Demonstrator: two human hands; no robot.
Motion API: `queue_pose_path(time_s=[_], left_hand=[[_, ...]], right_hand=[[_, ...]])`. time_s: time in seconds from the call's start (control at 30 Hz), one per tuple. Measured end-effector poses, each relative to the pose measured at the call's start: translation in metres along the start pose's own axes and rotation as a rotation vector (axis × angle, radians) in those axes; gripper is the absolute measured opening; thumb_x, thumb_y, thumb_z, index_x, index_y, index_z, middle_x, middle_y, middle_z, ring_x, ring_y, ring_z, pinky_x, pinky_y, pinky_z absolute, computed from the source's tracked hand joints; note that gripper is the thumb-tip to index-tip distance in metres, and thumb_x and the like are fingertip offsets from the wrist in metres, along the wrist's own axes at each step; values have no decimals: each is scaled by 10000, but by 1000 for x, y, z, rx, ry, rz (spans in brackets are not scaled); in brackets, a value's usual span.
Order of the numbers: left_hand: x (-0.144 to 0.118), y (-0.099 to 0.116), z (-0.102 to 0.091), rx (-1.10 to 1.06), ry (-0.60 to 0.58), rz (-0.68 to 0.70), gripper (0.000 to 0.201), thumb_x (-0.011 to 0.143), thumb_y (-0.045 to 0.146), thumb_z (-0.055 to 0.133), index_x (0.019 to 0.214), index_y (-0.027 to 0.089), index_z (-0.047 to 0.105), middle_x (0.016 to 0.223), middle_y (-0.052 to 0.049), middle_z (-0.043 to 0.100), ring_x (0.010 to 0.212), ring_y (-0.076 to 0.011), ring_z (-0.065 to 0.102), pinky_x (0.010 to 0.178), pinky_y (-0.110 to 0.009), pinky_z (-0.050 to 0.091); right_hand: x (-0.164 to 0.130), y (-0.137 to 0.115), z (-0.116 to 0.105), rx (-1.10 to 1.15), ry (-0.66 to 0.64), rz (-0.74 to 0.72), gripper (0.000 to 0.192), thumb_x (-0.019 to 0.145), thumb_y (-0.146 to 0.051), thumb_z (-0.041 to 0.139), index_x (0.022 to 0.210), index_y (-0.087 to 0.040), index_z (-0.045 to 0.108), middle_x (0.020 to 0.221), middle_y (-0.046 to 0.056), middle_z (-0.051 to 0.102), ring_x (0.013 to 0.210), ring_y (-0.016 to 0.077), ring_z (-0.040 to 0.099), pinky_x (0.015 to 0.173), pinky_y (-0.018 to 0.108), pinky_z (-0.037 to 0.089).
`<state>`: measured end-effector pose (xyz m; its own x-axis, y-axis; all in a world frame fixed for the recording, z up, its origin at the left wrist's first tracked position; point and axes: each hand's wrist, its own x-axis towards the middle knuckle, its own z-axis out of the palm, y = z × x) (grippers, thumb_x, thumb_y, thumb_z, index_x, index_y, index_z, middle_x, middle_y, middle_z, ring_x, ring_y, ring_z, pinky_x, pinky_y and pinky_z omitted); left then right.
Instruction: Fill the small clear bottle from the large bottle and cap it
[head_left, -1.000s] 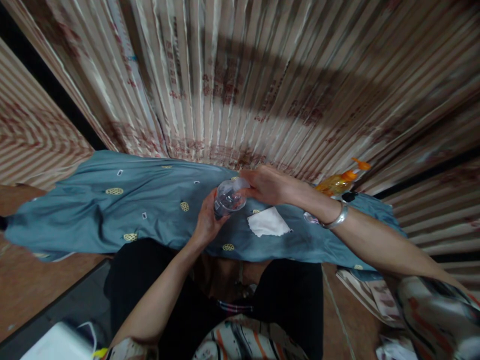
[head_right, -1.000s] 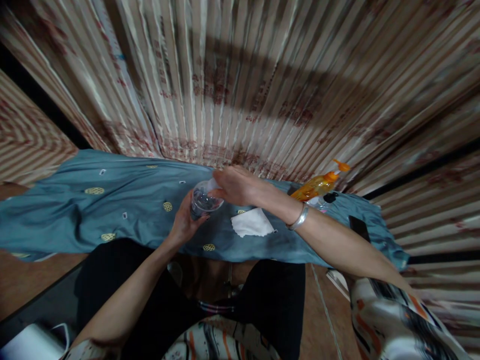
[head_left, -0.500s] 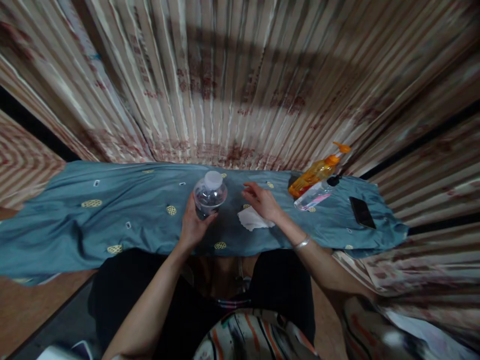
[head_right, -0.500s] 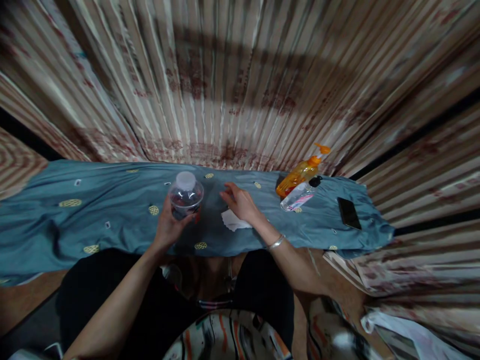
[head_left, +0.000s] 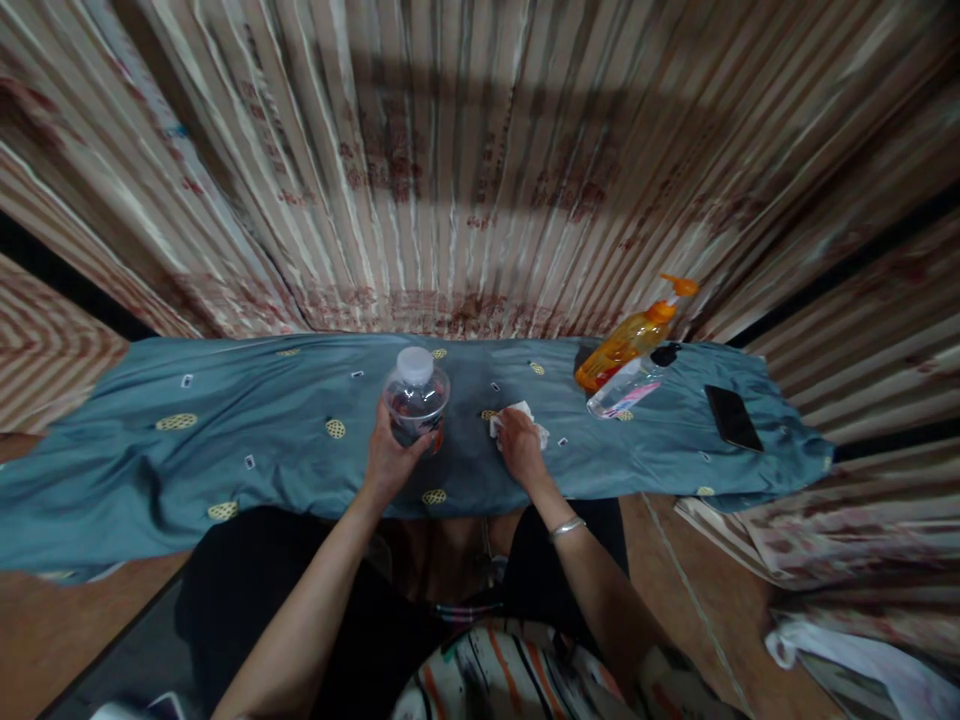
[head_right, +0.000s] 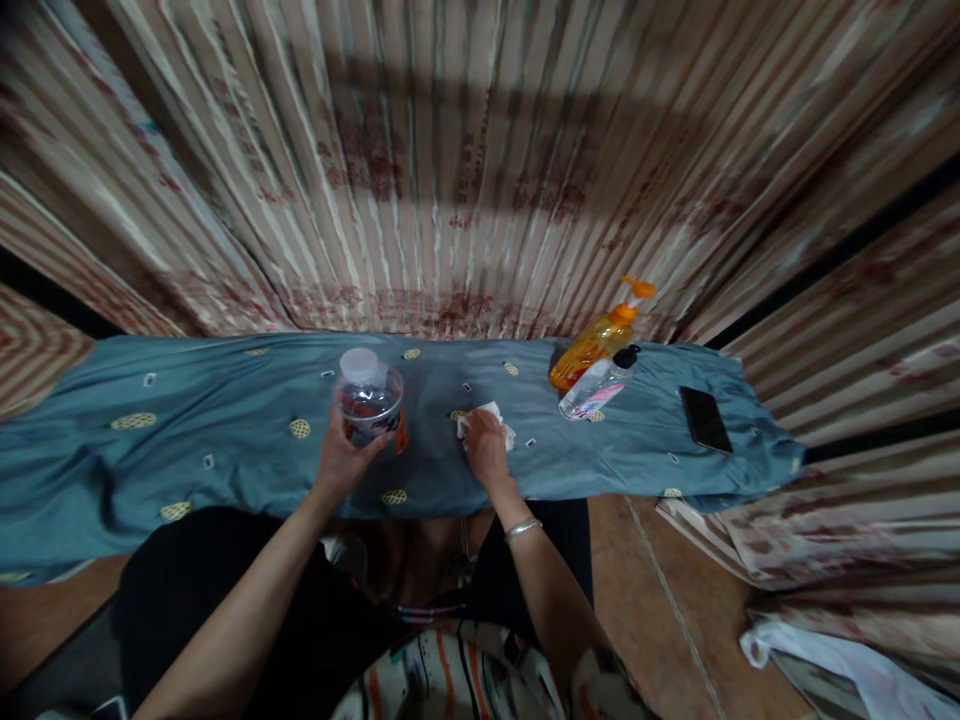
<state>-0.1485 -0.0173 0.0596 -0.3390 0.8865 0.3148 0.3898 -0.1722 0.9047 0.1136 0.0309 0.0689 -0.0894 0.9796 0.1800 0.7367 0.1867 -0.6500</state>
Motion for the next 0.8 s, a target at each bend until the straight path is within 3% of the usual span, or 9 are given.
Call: queue_pose_path(time_s=[0.07, 0.13, 0.23, 0.33, 0.4, 0.5, 0.57, 0.67, 0.8], left_hand=[[0, -1, 1, -5, -2, -8, 601, 1059, 501, 823, 1575, 235, 668, 1564, -150, 720, 1346, -340, 754, 1142, -619, 660], [0, -1, 2, -10, -3, -15, 590, 1060, 499, 822, 1564, 232, 674, 1550, -148, 726, 1335, -336, 758, 1135, -613, 664], [0, -1, 4, -14, -2, -15, 587, 1061, 500, 822, 1562, 232, 676, 1555, -148, 724, 1340, -337, 756, 1139, -614, 662], [0, -1, 5, -15, -7, -7, 583, 1061, 501, 821, 1558, 232, 678, 1558, -148, 722, 1341, -336, 755, 1137, -611, 662], [-1, -2, 6, -14, -12, -1, 571, 1063, 501, 818, 1547, 229, 683, 1537, -145, 730, 1316, -328, 762, 1116, -596, 672], [0, -4, 7, -12, -13, 7, 548, 1068, 498, 813, 1528, 226, 690, 1508, -140, 738, 1269, -311, 772, 1073, -564, 689], [0, -5, 8, -10, -11, 15, 541, 1070, 497, 810, 1522, 224, 692, 1506, -139, 738, 1263, -308, 773, 1063, -557, 692], [1, -5, 9, -1, -5, 35, 543, 1068, 499, 812, 1521, 224, 695, 1507, -139, 739, 1282, -315, 769, 1085, -573, 684], [1, -4, 9, 15, -3, 68, 570, 1061, 498, 820, 1546, 230, 685, 1570, -149, 714, 1364, -343, 743, 1144, -615, 657]], right_hand=[[10, -1, -7, 229, 45, 88, 256, 1030, -379, 639, 971, -226, 836, 1013, 145, 862, 1040, 332, 791, 961, 457, 638], [20, -13, -11, 479, 33, 192, 357, 995, -568, 686, 838, -257, 763, 725, 27, 710, 734, 258, 687, 722, 368, 583], [31, -50, -15, 807, -26, 243, 514, 914, -762, 749, 864, -250, 759, 644, -48, 590, 571, 169, 525, 578, 291, 465], [38, -103, -19, 844, -63, 60, 519, 1007, -731, 693, 1082, -237, 834, 820, 3, 736, 690, 190, 643, 660, 296, 555], [40, -133, -19, 714, -84, -133, 465, 1126, -626, 584, 1227, -251, 841, 1047, 60, 832, 951, 245, 766, 861, 332, 640], [39, -156, -8, 499, -46, -271, 432, 1201, -501, 482, 1398, -284, 800, 1389, 113, 828, 1377, 288, 737, 1222, 398, 575], [36, -153, 7, 508, -30, -193, 465, 1211, -482, 439, 1442, -271, 783, 1419, 132, 825, 1418, 300, 733, 1263, 423, 562], [28, -135, 31, 669, -72, 96, 529, 1197, -458, 377, 1374, -216, 813, 1248, 163, 878, 1255, 326, 817, 1177, 473, 638], [19, -120, 40, 718, -96, 186, 557, 1180, -459, 357, 1288, -202, 839, 1178, 176, 903, 1227, 331, 841, 1150, 505, 670]])
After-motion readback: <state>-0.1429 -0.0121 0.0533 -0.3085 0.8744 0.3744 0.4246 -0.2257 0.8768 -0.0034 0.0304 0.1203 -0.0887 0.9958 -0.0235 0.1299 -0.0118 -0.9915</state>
